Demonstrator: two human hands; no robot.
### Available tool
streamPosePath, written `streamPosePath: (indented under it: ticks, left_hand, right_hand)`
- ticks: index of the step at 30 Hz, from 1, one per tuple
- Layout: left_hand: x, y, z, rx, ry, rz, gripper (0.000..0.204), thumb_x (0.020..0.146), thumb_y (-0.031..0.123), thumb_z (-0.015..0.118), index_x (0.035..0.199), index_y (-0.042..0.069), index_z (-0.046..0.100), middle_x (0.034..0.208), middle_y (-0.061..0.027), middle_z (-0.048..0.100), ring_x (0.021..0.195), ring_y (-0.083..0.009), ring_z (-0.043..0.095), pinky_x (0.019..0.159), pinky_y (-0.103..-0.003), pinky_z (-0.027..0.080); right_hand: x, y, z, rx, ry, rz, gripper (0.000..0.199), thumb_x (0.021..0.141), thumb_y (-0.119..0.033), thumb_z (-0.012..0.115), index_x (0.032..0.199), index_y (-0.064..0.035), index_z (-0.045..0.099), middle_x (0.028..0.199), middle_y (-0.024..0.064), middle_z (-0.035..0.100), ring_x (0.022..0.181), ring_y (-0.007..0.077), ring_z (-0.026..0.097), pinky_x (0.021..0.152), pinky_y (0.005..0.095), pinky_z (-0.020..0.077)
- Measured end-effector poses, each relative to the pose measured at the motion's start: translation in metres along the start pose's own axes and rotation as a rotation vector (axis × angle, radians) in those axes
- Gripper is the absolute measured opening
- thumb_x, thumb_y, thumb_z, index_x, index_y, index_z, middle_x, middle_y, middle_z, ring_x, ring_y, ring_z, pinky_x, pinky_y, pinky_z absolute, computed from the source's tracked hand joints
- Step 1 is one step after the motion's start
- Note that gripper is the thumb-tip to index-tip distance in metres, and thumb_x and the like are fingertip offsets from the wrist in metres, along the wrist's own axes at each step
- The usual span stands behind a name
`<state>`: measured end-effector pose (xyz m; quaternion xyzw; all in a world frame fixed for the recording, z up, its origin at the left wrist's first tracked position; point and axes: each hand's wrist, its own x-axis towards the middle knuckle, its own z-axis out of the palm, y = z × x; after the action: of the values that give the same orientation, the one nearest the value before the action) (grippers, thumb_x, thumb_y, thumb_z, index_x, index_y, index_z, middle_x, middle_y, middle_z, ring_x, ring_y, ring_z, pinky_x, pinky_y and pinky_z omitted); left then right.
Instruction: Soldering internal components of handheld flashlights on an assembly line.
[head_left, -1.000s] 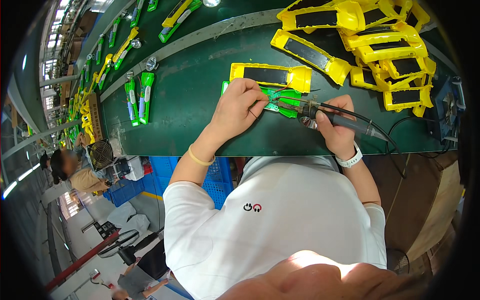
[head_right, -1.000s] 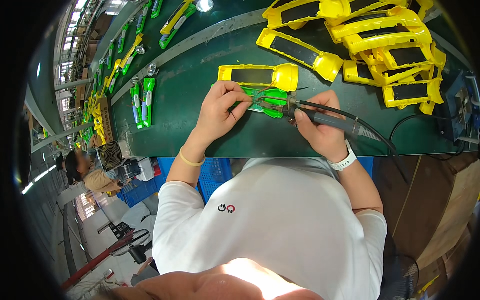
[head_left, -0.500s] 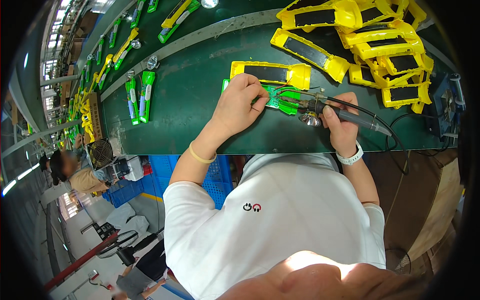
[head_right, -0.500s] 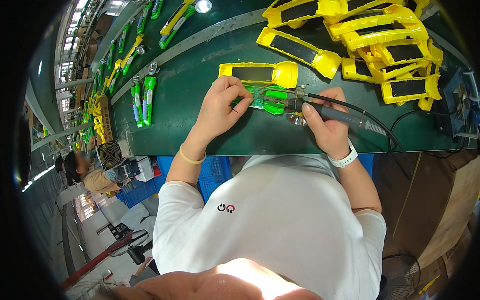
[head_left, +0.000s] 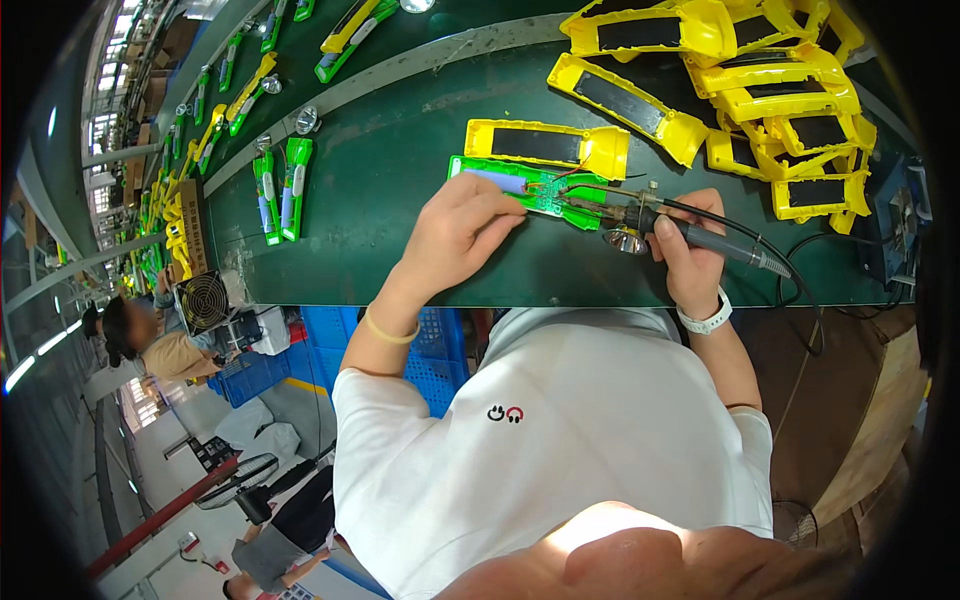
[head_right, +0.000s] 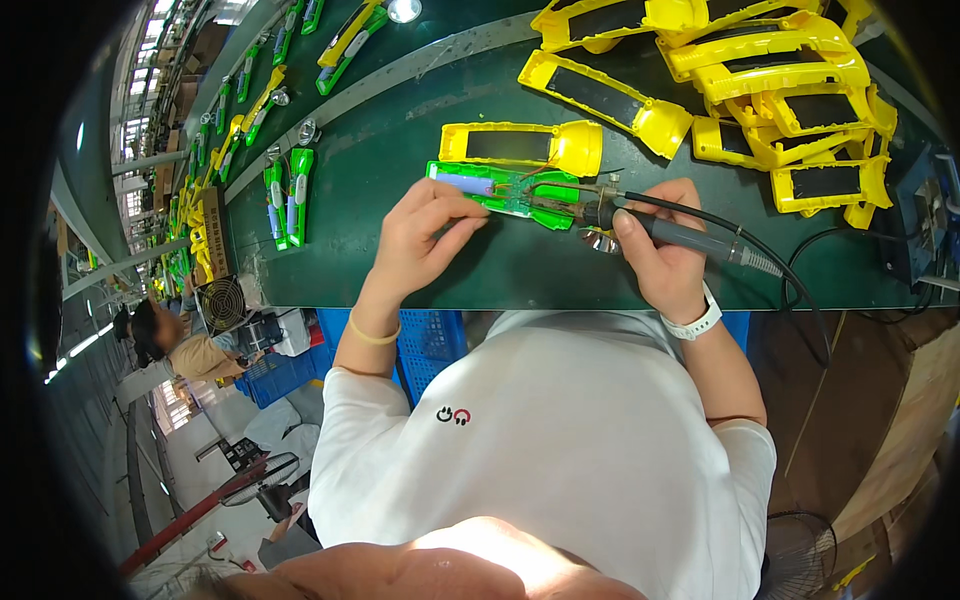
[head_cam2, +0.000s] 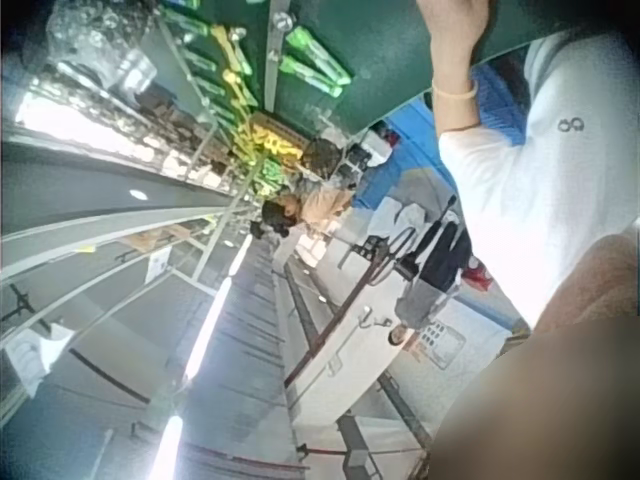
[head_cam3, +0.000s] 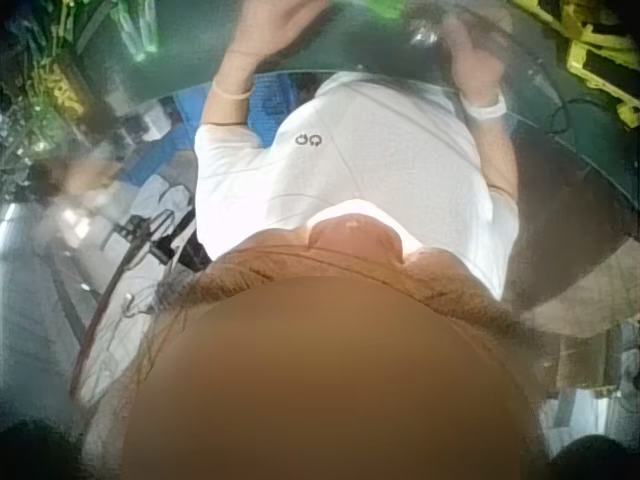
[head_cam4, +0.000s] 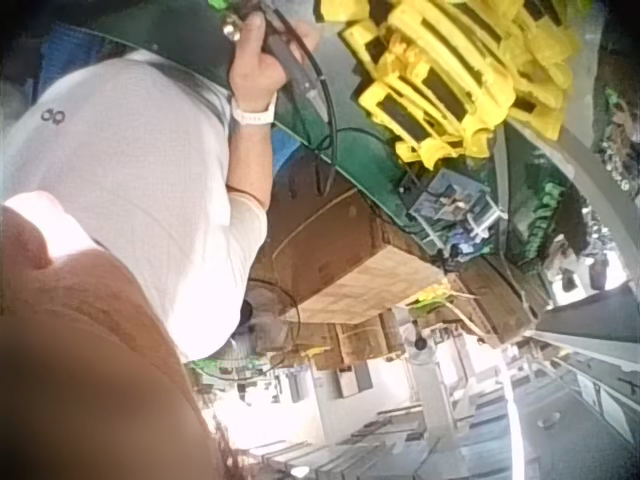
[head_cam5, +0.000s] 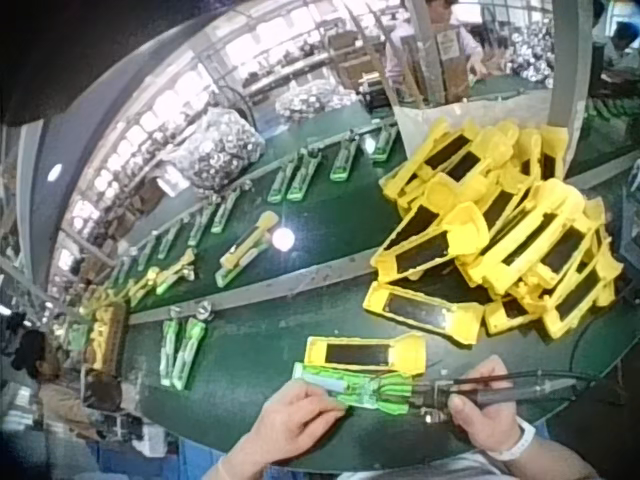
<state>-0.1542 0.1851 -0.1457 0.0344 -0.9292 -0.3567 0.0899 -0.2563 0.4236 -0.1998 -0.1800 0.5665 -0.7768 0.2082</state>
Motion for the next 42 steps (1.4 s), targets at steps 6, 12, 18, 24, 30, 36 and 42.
streamPosePath:
  ticks: [6, 12, 18, 24, 30, 36, 42]
  left_hand:
    - [0.010, -0.018, 0.012, 0.267, 0.104, 0.500, 0.020, 0.064, 0.004, 0.069, 0.084, 0.007, 0.065, 0.077, -0.0045, 0.056, 0.075, -0.0213, 0.057, 0.064, -0.032, 0.047]
    - [0.014, -0.015, 0.007, 0.327, 0.029, 0.563, 0.020, 0.065, 0.004, 0.065, 0.085, 0.006, 0.065, 0.075, -0.0046, 0.055, 0.072, -0.0200, 0.057, 0.061, -0.030, 0.048]
    - [0.013, -0.011, 0.006, 0.417, -0.013, 0.565, 0.027, 0.063, 0.004, 0.063, 0.089, 0.008, 0.067, 0.077, -0.0032, 0.055, 0.074, -0.0190, 0.058, 0.061, -0.030, 0.049]
    - [0.014, -0.009, 0.006, 0.486, -0.024, 0.603, 0.029, 0.063, 0.006, 0.061, 0.091, 0.008, 0.067, 0.079, -0.0035, 0.055, 0.075, -0.0184, 0.057, 0.061, -0.030, 0.049]
    - [0.016, -0.008, 0.006, 0.483, -0.050, 0.621, 0.026, 0.066, 0.006, 0.060, 0.092, 0.005, 0.063, 0.081, -0.0053, 0.054, 0.076, -0.0196, 0.056, 0.064, -0.030, 0.048]
    - [0.017, -0.011, 0.007, 0.303, 0.016, 0.504, 0.022, 0.065, 0.006, 0.068, 0.087, 0.006, 0.065, 0.079, -0.0065, 0.057, 0.073, -0.0220, 0.056, 0.062, -0.031, 0.048]
    - [0.049, 0.012, 0.024, 0.372, 0.045, 0.246, 0.023, 0.061, 0.020, 0.076, 0.073, 0.006, 0.062, 0.076, -0.0094, 0.051, 0.077, -0.0266, 0.051, 0.068, -0.035, 0.044]
  right_hand:
    - [0.000, 0.001, -0.001, -0.021, 0.025, 0.001, 0.022, 0.083, -0.006, 0.061, 0.092, -0.0039, 0.041, 0.078, 0.0030, 0.052, 0.066, 0.0053, 0.047, 0.059, 0.0198, 0.0396]
    - [0.000, 0.004, -0.002, -0.028, 0.006, -0.013, 0.021, 0.082, -0.004, 0.061, 0.091, -0.0037, 0.042, 0.077, 0.0027, 0.052, 0.065, 0.0054, 0.047, 0.059, 0.0200, 0.0397]
    - [0.002, 0.003, 0.000, -0.074, -0.046, -0.039, 0.022, 0.081, -0.004, 0.062, 0.090, -0.0033, 0.041, 0.076, 0.0028, 0.052, 0.064, 0.0055, 0.048, 0.058, 0.0204, 0.0407]
    - [0.004, 0.000, 0.007, -0.098, -0.037, -0.043, 0.024, 0.081, -0.001, 0.062, 0.090, -0.0031, 0.041, 0.073, 0.0026, 0.053, 0.062, 0.0053, 0.049, 0.054, 0.0197, 0.0405]
    - [0.002, -0.002, -0.003, 0.081, 0.059, -0.023, 0.021, 0.084, -0.008, 0.060, 0.091, -0.0054, 0.040, 0.073, 0.0038, 0.052, 0.055, 0.0061, 0.044, 0.050, 0.0191, 0.0379]
    - [0.002, -0.003, -0.008, 0.185, 0.237, -0.055, 0.021, 0.084, -0.010, 0.058, 0.093, -0.0060, 0.040, 0.073, 0.0047, 0.049, 0.053, 0.0076, 0.043, 0.049, 0.0202, 0.0384]
    - [0.006, 0.000, -0.010, 0.285, 0.314, -0.137, 0.019, 0.085, -0.011, 0.057, 0.092, -0.0060, 0.041, 0.073, 0.0058, 0.050, 0.052, 0.0093, 0.043, 0.048, 0.0213, 0.0383]
